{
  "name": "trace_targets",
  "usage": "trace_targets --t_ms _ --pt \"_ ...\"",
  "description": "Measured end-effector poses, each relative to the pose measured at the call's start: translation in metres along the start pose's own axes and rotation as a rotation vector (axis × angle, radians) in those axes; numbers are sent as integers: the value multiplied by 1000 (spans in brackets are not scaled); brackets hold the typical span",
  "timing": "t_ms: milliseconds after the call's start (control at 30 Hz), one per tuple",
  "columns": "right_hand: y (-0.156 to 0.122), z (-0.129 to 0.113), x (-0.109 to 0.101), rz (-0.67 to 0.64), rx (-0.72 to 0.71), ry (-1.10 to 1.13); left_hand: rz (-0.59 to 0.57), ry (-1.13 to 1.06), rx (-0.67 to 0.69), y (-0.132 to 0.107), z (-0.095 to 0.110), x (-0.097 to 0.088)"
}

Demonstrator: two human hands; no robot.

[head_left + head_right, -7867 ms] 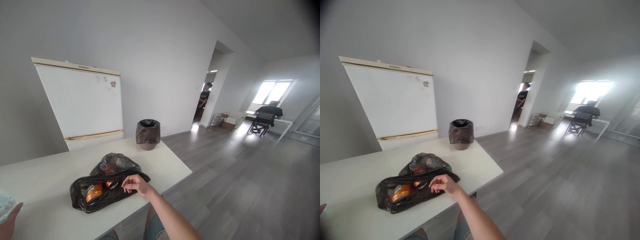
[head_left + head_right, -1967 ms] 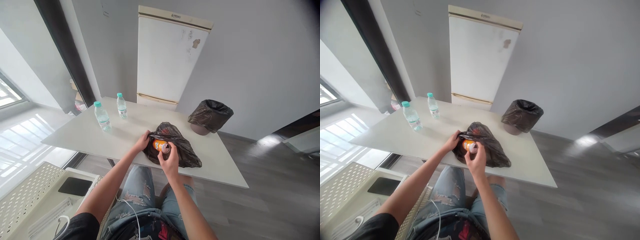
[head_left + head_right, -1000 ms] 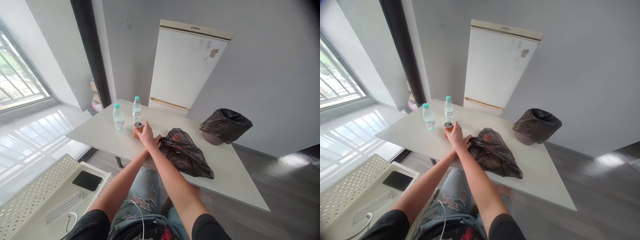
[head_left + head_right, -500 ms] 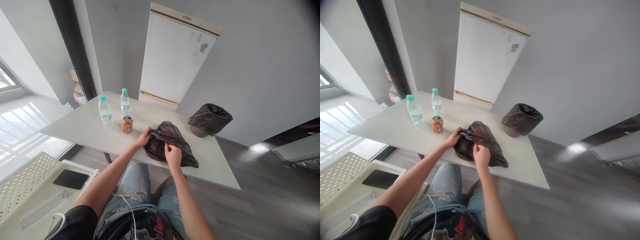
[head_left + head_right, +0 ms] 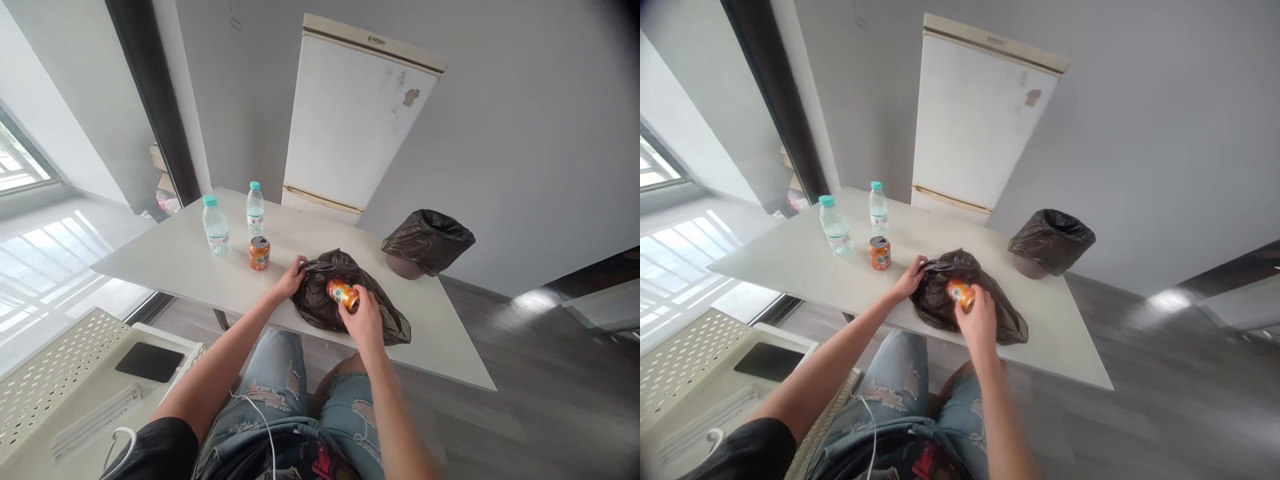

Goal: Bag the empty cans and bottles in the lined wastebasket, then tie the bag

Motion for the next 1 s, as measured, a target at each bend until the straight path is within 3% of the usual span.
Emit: trace_targets --t_ms 100,200,333,433,533,700,833,1000 --pt "-33 -15 -36 -48 -34 184 -22 -13 13 2 -3 1" --pt "-42 -41 -66 -45 -26 423 -19 16 43 2 -4 2" --pt "-7 -75 -88 119 -83 623 -10 55 75 0 -3 3" --pt "29 -81 -85 187 -108 558 14 75 66 -1 -3 2" --pt "42 -62 -68 185 -7 546 49 89 42 -1 -5 2" --pt "7 -3 -54 222 204 865 70 90 -3 1 -7 1" --pt "-20 31 -76 115 302 984 77 95 -14 4 -7 0" --pt "-40 43 -120 10 286 1031 81 113 -21 4 -6 0"
Point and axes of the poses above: each hand's wrist, its own y-axis towards the middle knuckle, its own x-axis out of the palm, z = x × y, the point moved 2 cm from there along y, towards the middle knuckle, and after that the axes turned 3 degrees about -x, right-handed, at the moved point
